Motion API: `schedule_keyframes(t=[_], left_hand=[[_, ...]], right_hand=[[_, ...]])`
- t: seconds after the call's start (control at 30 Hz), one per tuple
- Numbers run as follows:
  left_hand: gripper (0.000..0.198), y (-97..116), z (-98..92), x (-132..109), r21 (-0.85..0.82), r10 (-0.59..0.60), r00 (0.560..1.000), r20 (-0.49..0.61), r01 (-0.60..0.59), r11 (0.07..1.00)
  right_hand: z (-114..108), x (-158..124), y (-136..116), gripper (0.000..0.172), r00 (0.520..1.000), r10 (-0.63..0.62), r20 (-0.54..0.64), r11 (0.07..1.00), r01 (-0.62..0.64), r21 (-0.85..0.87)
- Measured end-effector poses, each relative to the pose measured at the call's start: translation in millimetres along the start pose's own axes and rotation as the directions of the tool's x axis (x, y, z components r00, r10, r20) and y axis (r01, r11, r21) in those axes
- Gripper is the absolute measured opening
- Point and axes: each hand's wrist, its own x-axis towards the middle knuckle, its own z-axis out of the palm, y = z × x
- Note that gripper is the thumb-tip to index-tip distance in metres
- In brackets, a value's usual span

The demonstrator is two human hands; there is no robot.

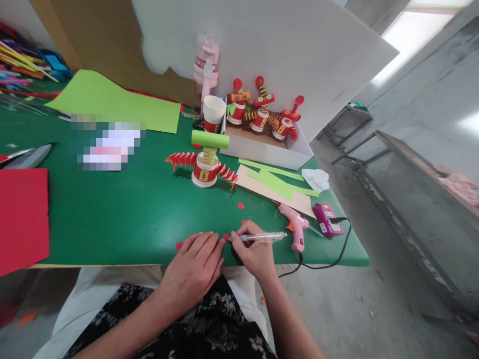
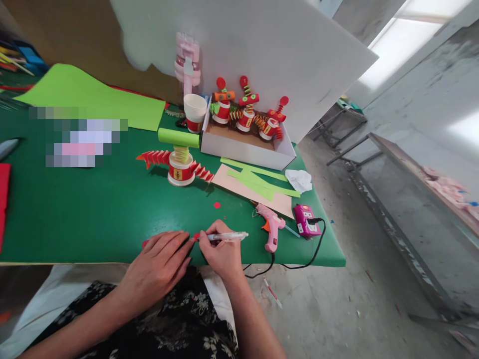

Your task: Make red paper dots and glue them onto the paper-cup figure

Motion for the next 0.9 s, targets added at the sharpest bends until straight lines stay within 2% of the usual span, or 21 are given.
schedule_keyframes(t=[0.9], left_hand=[[0.03,0.2,-0.4,-0.8,0.023,0.005,1.0,0.018,-0.005,1.0]], right_hand=[[-1.0,0.5,-2.7,0.025,0.999,0.041,-0.021,0.999,-0.04,0.031]])
